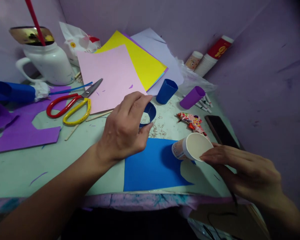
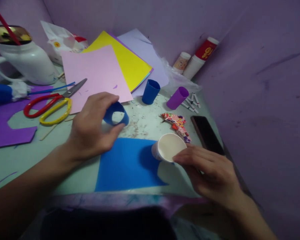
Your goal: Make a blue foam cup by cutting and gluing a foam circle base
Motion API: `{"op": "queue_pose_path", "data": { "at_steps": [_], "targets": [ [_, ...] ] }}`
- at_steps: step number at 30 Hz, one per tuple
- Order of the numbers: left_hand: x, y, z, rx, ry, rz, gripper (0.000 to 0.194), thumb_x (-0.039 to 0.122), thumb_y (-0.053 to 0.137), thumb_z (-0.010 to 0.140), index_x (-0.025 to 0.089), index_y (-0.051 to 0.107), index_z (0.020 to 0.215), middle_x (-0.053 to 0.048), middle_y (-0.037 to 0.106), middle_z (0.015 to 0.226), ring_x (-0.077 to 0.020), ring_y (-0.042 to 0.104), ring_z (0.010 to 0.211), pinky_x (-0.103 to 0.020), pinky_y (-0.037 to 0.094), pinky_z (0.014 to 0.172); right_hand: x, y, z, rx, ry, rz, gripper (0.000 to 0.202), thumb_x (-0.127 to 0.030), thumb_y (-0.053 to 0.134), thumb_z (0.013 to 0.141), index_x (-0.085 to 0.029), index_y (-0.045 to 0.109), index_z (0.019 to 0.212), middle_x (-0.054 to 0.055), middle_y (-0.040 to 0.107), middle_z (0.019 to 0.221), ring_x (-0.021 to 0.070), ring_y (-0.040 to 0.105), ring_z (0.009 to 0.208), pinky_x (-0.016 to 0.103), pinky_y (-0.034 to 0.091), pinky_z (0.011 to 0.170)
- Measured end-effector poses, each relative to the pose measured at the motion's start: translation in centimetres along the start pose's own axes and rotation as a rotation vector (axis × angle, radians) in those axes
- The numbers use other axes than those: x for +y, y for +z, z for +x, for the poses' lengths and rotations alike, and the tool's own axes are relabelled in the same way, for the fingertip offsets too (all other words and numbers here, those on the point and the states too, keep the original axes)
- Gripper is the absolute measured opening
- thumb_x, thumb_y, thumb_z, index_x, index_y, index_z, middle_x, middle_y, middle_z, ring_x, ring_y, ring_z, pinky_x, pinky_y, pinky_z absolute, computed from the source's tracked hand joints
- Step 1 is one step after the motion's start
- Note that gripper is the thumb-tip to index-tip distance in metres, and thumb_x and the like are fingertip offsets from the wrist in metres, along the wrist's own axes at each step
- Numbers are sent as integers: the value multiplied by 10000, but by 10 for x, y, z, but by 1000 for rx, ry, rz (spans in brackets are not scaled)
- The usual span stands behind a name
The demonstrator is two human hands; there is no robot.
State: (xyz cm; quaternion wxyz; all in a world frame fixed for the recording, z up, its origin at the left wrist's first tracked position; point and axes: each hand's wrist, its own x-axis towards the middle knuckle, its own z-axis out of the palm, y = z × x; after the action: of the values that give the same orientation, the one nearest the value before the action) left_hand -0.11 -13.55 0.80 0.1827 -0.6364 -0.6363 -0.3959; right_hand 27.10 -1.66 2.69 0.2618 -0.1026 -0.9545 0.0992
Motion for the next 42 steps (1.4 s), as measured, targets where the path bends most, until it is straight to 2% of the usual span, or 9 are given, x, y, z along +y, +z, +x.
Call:
{"op": "queue_pose_path", "data": {
  "at_steps": [9,18,20,23,28,32,34,37,42],
  "targets": [
    [2,2,0,-3,23,-26,539,158,662,708,-45,523,1187,-247,594,1147,-283,556,1114,-401,483,961,-4,3,7,-12,-8,26,264,-22,582,788,-261,615,895,10,723,751,177,722,715,272,613,624],
    [5,-1,1,-43,-39,-103,515,214,677,708,80,519,1179,-163,615,1167,-266,580,1100,-400,499,958,-2,5,4,38,11,113,273,-16,595,771,-244,651,910,-6,728,757,169,716,723,294,612,692],
    [11,-2,2,-93,-90,-181,492,244,664,734,109,520,1185,-149,618,1173,-257,589,1086,-405,502,956,2,3,0,99,40,121,295,-22,620,754,-258,665,926,-19,731,768,177,716,726,335,608,767],
    [25,1,6,-187,-108,-272,475,251,648,758,136,514,1199,-129,618,1180,-231,595,1073,-396,502,959,10,1,-10,298,184,102,299,-52,672,735,-289,684,917,-25,731,795,195,711,739,385,593,814],
    [52,18,15,-297,119,-319,451,174,626,771,72,503,1193,-152,596,1182,-194,550,1136,-316,460,1006,13,-1,-25,491,290,93,257,-75,680,736,-291,701,875,-27,734,793,200,705,736,383,591,775],
    [63,31,16,-365,156,-296,449,161,613,788,73,490,1211,-151,580,1196,-187,531,1164,-297,443,1026,15,-10,-17,533,352,23,204,-92,654,759,-276,700,835,-13,743,786,196,709,751,334,589,711],
    [64,35,15,-392,148,-269,459,164,605,797,99,475,1233,-137,573,1210,-185,527,1171,-302,446,1028,27,-18,-4,593,340,-34,163,-100,658,750,-246,704,804,-7,747,770,178,706,706,294,581,656],
    [64,38,13,-429,156,-238,487,175,588,806,137,448,1271,-123,550,1250,-197,512,1198,-331,452,1035,68,-26,25,687,331,-137,139,-94,663,727,-211,721,773,-15,756,765,164,707,698,266,568,652],
    [67,46,9,-421,172,-225,518,206,567,801,190,428,1300,-117,533,1282,-236,524,1191,-392,512,970,161,-18,71,576,484,-237,167,-81,650,666,-223,728,708,-35,711,632,195,686,612,314,546,582]
  ]
}}
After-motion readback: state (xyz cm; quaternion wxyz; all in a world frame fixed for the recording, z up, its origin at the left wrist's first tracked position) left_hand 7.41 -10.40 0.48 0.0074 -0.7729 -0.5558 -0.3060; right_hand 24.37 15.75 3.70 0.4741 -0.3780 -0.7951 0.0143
